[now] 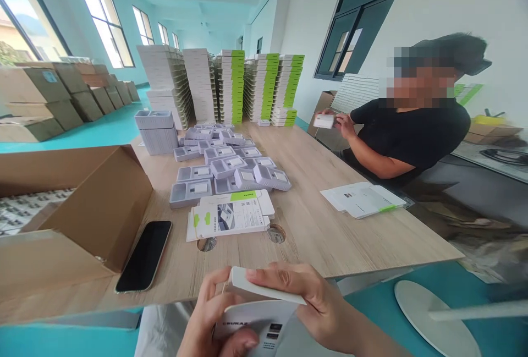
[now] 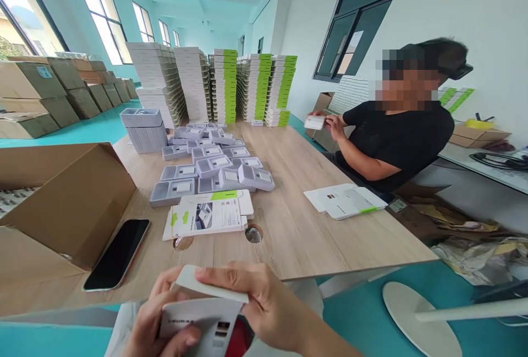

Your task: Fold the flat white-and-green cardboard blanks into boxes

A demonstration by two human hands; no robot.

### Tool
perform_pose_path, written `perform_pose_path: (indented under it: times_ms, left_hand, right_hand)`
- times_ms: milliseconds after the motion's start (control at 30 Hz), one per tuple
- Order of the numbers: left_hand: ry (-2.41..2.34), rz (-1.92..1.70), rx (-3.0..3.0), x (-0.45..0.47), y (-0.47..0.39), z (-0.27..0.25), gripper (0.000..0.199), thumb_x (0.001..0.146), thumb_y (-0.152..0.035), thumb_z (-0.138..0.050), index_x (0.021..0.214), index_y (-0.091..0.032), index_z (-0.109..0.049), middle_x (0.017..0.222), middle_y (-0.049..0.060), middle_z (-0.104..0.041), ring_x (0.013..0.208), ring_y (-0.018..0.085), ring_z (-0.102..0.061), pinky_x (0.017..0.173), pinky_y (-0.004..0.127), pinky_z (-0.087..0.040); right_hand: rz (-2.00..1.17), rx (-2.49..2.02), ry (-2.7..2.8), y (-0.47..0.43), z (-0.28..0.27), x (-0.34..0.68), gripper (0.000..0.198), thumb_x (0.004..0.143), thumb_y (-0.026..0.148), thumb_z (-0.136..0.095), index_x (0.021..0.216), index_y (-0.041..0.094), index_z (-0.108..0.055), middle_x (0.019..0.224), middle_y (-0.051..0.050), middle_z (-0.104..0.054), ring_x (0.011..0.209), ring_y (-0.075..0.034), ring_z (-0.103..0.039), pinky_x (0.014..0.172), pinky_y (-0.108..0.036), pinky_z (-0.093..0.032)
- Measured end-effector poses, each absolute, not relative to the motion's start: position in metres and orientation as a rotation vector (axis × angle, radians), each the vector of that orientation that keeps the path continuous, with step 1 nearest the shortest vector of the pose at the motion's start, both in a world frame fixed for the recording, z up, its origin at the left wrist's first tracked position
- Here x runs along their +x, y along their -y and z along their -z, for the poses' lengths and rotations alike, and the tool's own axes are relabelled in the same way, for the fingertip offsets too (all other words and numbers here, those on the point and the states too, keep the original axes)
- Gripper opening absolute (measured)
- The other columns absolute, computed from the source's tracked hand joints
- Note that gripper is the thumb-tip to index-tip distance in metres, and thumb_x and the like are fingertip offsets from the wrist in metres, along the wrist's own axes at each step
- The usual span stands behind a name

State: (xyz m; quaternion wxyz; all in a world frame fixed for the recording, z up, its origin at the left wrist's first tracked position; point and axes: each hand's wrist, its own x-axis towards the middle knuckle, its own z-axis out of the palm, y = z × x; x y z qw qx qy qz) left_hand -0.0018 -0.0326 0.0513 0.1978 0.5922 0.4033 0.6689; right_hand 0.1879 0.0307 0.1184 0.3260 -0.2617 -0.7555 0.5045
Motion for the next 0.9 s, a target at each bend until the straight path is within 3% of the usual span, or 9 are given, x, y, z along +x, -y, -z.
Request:
perform_pose_path:
  times_ms: [133, 300, 433, 533, 600, 700, 767, 900]
  left_hand:
    - [-1.031, -1.858, 1.565, 0.005, 0.032, -0.056, 0.012, 0.102, -0.045, -0.060, 0.103, -0.035, -0.065, 0.116, 0.007, -0.067, 0.094, 0.023, -0.074, 0.079, 0.032, -0.060]
    - [-1.009, -1.848, 1.531, 0.005, 0.037, -0.055, 0.010, 0.104, -0.041, -0.059, 0.099, -0.035, -0.067, 0.132, 0.010, -0.060, 0.121, 0.027, -0.071, 0.059, 0.021, -0.053]
    - [-1.044, -1.814, 1.542, -0.005, 0.037, -0.052, 0.010, 0.104, -0.042, -0.059, 0.101, -0.036, -0.067, 0.137, 0.010, -0.063, 0.132, 0.029, -0.066, 0.069, 0.026, -0.060]
    - [-1.097, -1.727, 1.592, -0.017, 0.036, -0.049, 0.015, 0.102, -0.048, -0.062, 0.107, -0.037, -0.070, 0.135, 0.010, -0.067, 0.131, 0.030, -0.067, 0.089, 0.036, -0.063]
    - [-1.152, -1.617, 1.657, -0.025, 0.035, -0.049, 0.023, 0.099, -0.052, -0.065, 0.111, -0.034, -0.073, 0.133, 0.011, -0.070, 0.128, 0.030, -0.069, 0.100, 0.040, -0.060]
    - [-1.165, -1.500, 1.744, -0.030, 0.036, -0.051, 0.032, 0.098, -0.056, -0.064, 0.119, -0.033, -0.073, 0.131, 0.011, -0.073, 0.121, 0.027, -0.073, 0.103, 0.036, -0.058]
    - [-1.139, -1.494, 1.783, -0.028, 0.038, -0.053, 0.033, 0.099, -0.055, -0.062, 0.121, -0.034, -0.073, 0.129, 0.010, -0.074, 0.120, 0.026, -0.073, 0.102, 0.034, -0.057]
    - [-1.116, -1.537, 1.801, -0.020, 0.042, -0.053, 0.030, 0.099, -0.052, -0.061, 0.123, -0.036, -0.070, 0.128, 0.008, -0.072, 0.117, 0.023, -0.074, 0.099, 0.030, -0.057]
  right_hand:
    - [-1.192, -0.624, 2.133, -0.030, -0.121, 0.190, 0.063, 0.090, 0.008, -0.048, 0.144, 0.033, -0.070, 0.121, -0.004, -0.083, 0.096, -0.020, -0.079, 0.085, -0.030, -0.062]
    - [-1.073, -0.675, 2.212, -0.034, -0.116, 0.191, 0.064, 0.093, 0.004, -0.045, 0.144, 0.035, -0.070, 0.109, -0.004, -0.084, 0.084, -0.017, -0.078, 0.077, -0.024, -0.062]
    - [-0.704, -0.654, 2.421, -0.041, -0.106, 0.195, 0.069, 0.093, 0.002, -0.046, 0.147, 0.040, -0.065, 0.118, -0.003, -0.083, 0.079, -0.015, -0.078, 0.069, -0.020, -0.060]
    - [-0.342, -0.576, 2.634, -0.044, -0.108, 0.197, 0.072, 0.089, 0.001, -0.051, 0.152, 0.033, -0.061, 0.126, -0.010, -0.082, 0.073, -0.019, -0.077, 0.068, -0.027, -0.062]
    - [-0.262, -0.542, 2.781, -0.044, -0.116, 0.199, 0.078, 0.084, 0.000, -0.056, 0.157, 0.029, -0.056, 0.134, -0.014, -0.078, 0.074, -0.024, -0.079, 0.073, -0.035, -0.064]
    - [-0.557, -0.585, 2.822, -0.041, -0.135, 0.203, 0.086, 0.082, -0.002, -0.059, 0.161, 0.031, -0.050, 0.145, -0.012, -0.072, 0.098, -0.029, -0.082, 0.089, -0.039, -0.064]
    - [-0.897, -0.592, 2.707, -0.042, -0.146, 0.205, 0.081, 0.085, -0.002, -0.053, 0.158, 0.033, -0.053, 0.140, -0.007, -0.075, 0.109, -0.025, -0.079, 0.095, -0.035, -0.062]
    - [-1.419, -0.650, 2.428, -0.045, -0.150, 0.201, 0.055, 0.093, 0.009, -0.049, 0.139, 0.024, -0.074, 0.115, -0.006, -0.084, 0.100, -0.021, -0.079, 0.088, -0.029, -0.059]
